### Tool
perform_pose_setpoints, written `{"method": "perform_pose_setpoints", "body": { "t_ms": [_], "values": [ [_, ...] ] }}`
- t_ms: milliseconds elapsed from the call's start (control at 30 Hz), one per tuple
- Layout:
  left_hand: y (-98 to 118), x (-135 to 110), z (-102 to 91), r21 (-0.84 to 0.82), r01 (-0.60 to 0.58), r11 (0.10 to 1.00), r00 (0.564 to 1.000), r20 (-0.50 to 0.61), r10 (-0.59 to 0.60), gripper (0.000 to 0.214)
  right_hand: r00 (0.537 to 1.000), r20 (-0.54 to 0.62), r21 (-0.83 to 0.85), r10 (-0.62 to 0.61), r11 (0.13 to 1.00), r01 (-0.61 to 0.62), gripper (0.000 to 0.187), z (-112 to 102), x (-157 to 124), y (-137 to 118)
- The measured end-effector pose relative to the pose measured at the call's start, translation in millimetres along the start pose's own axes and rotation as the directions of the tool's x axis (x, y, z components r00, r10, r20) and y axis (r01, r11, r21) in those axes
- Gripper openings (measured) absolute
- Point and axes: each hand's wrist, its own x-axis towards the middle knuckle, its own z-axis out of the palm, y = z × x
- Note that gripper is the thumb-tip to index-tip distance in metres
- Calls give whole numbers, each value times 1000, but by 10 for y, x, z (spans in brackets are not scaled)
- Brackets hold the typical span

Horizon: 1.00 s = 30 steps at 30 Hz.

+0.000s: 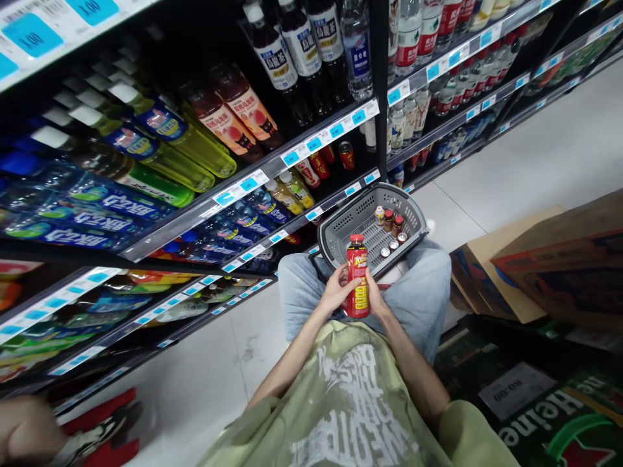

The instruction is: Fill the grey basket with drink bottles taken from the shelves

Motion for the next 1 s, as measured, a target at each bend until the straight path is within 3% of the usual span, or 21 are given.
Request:
{"method": "perform_pose_setpoints", "body": {
  "t_ms": [200, 300, 700, 1000],
  "values": [
    [-192, 72, -23, 100, 1, 995, 1000, -28, 2, 75, 996, -63, 46, -65, 997, 68, 45, 26, 23, -27],
    [-249, 80, -44, 57, 32, 998, 999, -39, -30, 72, 998, -50, 40, -45, 998, 47, 43, 15, 32, -16],
    [-275, -41, -66, -77, 74, 994, 997, -12, -76, 88, 989, -27, -42, -146, 989, 145, 45, -67, 79, 98],
    [-268, -48, -77, -109, 75, 991, 997, 8, -74, 87, 980, -46, -94, -192, 978, 187, 54, -164, 131, 167]
  ]
}}
